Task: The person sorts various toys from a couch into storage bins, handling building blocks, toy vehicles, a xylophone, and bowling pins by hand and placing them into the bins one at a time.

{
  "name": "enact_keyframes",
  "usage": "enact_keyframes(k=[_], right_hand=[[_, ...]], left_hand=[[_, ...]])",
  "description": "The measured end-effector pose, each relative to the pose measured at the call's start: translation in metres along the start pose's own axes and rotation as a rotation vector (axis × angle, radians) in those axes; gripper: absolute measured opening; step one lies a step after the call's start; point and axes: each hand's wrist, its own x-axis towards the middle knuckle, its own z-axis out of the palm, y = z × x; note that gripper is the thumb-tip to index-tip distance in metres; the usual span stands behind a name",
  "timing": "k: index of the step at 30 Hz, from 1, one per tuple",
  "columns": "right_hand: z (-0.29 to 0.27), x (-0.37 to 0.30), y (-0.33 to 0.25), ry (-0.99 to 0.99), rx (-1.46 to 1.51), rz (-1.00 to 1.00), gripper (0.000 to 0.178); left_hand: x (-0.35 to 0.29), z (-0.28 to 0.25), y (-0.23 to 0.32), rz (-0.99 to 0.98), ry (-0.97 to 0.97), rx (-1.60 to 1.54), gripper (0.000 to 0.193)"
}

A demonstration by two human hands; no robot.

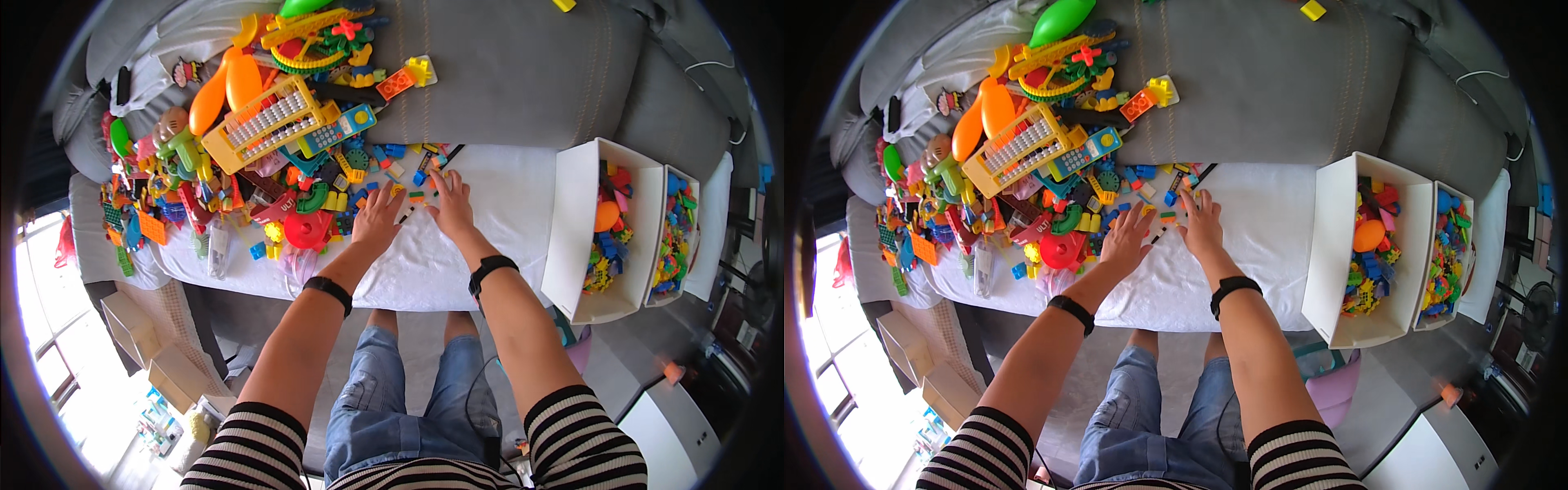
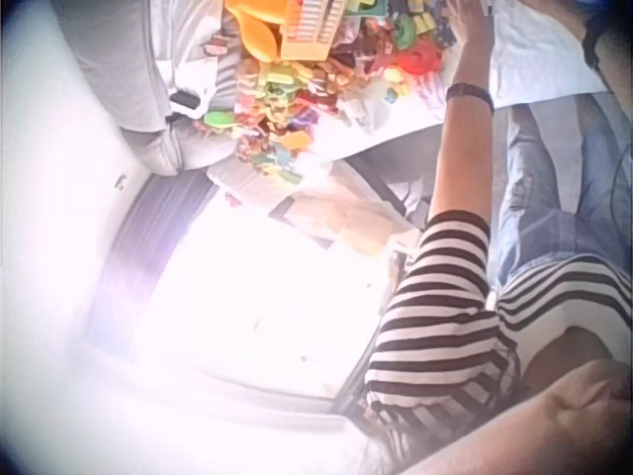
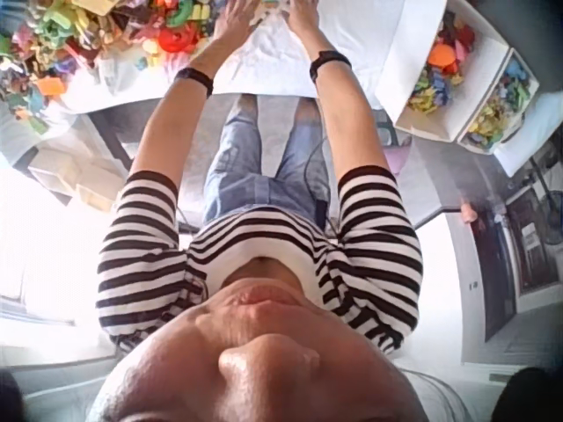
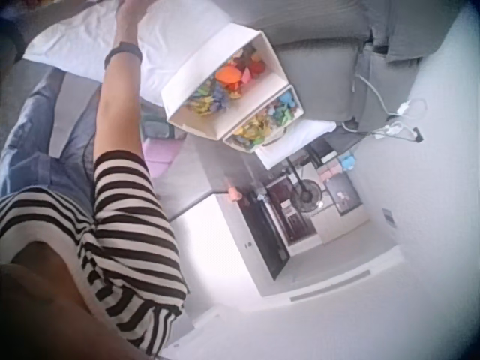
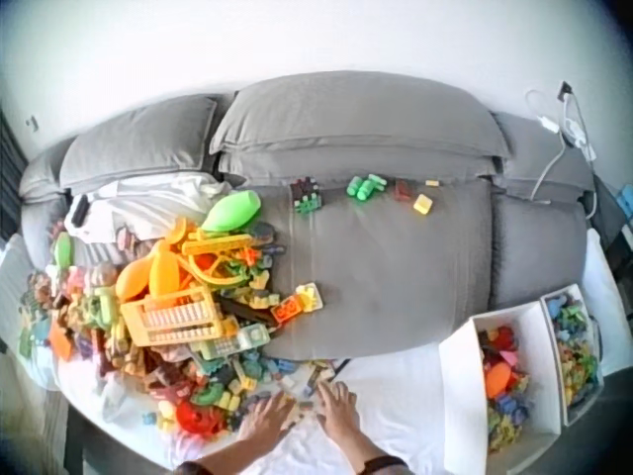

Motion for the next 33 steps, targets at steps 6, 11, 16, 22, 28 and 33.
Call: enact_keyframes(k=[6,11,16,22,28,33], right_hand=[[0.015,-0.008,0.007,0.011,0.151,0.083,0.069],[0.008,-0.001,-0.007,-0.029,0.072,0.156,0.064],[0.020,-0.002,0.006,0.072,0.125,0.142,0.052],[0.024,0.003,0.012,0.072,0.294,0.182,0.032],[0.010,-0.007,0.012,-0.097,1.411,0.609,0.022],[-0.019,-0.025,0.011,-0.116,1.616,0.576,0.024]], left_hand=[[0.034,0.013,0.014,0.158,-0.150,0.210,0.062],[0.039,0.019,-0.008,0.235,-0.095,0.274,0.047],[0.043,0.025,-0.028,0.130,-0.018,0.098,0.025],[0.055,0.015,-0.024,-0.012,-0.035,-0.153,0.014],[0.049,0.013,-0.019,-0.383,-0.294,-1.397,0.021],[0.048,0.001,0.001,-0.428,-0.375,-1.475,0.020]])
